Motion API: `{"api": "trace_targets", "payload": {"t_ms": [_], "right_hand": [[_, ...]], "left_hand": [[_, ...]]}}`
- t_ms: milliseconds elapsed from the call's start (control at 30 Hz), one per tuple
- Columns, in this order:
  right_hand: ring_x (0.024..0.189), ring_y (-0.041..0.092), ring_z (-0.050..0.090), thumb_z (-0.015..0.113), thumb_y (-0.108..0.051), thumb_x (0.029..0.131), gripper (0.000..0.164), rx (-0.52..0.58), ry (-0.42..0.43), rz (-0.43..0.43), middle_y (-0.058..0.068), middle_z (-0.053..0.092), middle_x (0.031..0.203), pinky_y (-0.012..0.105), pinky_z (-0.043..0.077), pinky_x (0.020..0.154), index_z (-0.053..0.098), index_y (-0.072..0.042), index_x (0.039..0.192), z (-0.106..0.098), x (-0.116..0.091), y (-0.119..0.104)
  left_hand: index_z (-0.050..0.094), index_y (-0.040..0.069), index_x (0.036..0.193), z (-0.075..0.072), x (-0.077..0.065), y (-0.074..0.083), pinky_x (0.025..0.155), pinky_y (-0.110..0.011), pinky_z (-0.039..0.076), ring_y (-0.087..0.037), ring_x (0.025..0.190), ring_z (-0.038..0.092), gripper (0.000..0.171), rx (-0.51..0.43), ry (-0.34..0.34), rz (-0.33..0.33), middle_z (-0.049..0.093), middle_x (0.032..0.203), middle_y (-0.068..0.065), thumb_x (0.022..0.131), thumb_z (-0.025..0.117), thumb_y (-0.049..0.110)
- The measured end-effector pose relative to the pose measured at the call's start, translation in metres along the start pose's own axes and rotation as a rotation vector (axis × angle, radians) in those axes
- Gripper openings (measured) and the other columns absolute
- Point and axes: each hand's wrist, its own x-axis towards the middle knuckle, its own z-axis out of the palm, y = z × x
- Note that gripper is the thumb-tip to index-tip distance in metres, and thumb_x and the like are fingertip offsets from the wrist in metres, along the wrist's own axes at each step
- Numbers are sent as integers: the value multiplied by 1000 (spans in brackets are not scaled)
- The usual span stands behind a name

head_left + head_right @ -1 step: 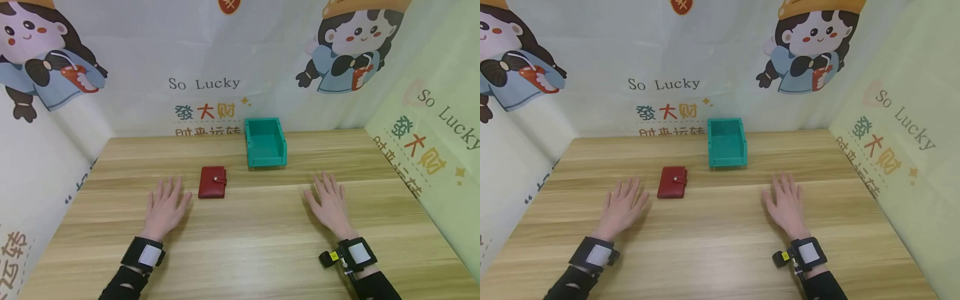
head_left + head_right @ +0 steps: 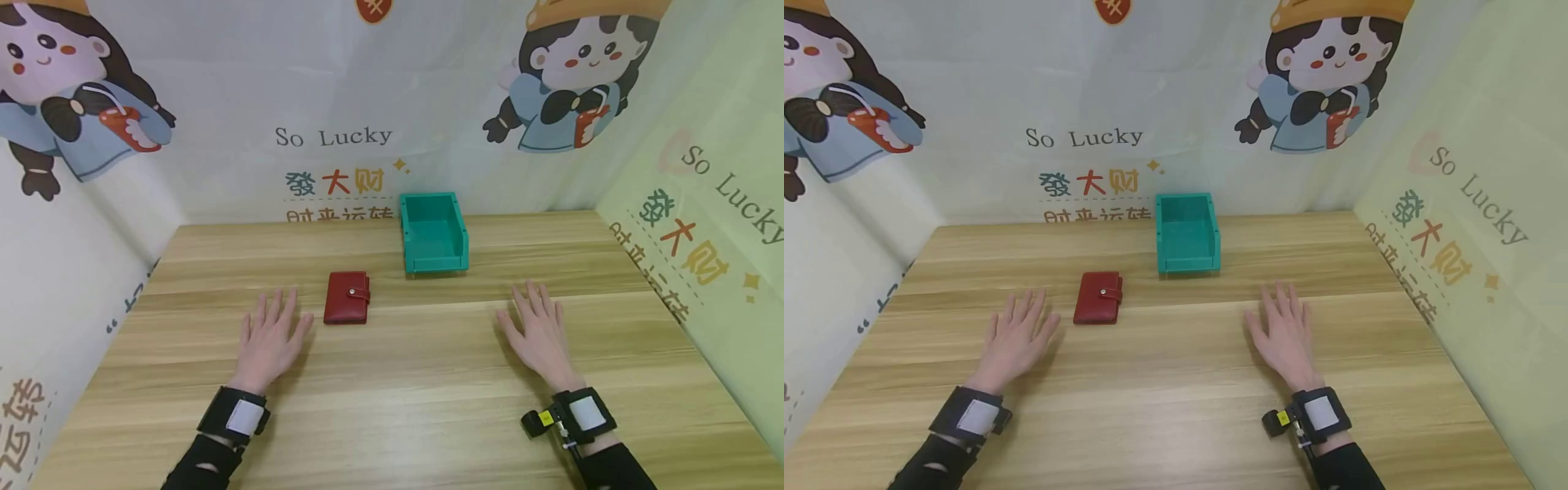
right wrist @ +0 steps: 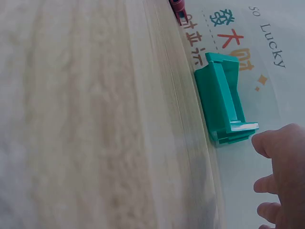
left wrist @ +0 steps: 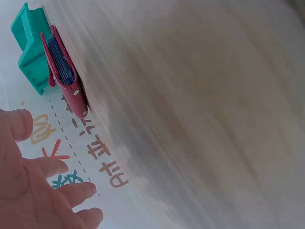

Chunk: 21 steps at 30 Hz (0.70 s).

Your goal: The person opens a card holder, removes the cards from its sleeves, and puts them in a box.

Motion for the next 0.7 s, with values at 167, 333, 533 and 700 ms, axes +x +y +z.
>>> {"api": "trace_targets", "payload": {"t_ms": [167,333,533,700], "right_hand": [[159,52,11,50,-36,110,65,8,-15,8,32,22,169,71,5,124,37,4,160,-2,0,0],[160,52,9,49,-36,110,65,21,-28,7,32,21,169,70,4,125,36,4,159,-2,0,-2],[159,53,11,49,-36,110,65,18,-30,7,32,21,169,70,5,125,37,5,159,0,-1,-1],[158,53,13,50,-35,109,64,16,-22,2,33,23,168,71,6,124,38,6,158,0,-1,0]], "left_hand": [[15,8,169,0,1,0,124,-71,-2,-50,161,-1,72,4,-10,-2,10,174,-26,113,30,52],[14,7,168,-1,1,-2,124,-71,-2,-50,161,-2,73,-1,-13,-11,8,174,-26,113,29,52],[13,8,169,0,2,-2,124,-71,-2,-50,161,-3,74,-2,-25,-10,7,174,-26,113,29,54],[14,7,169,2,2,0,124,-72,-2,-50,161,-3,74,-8,-28,-10,8,174,-26,113,29,54]]}}
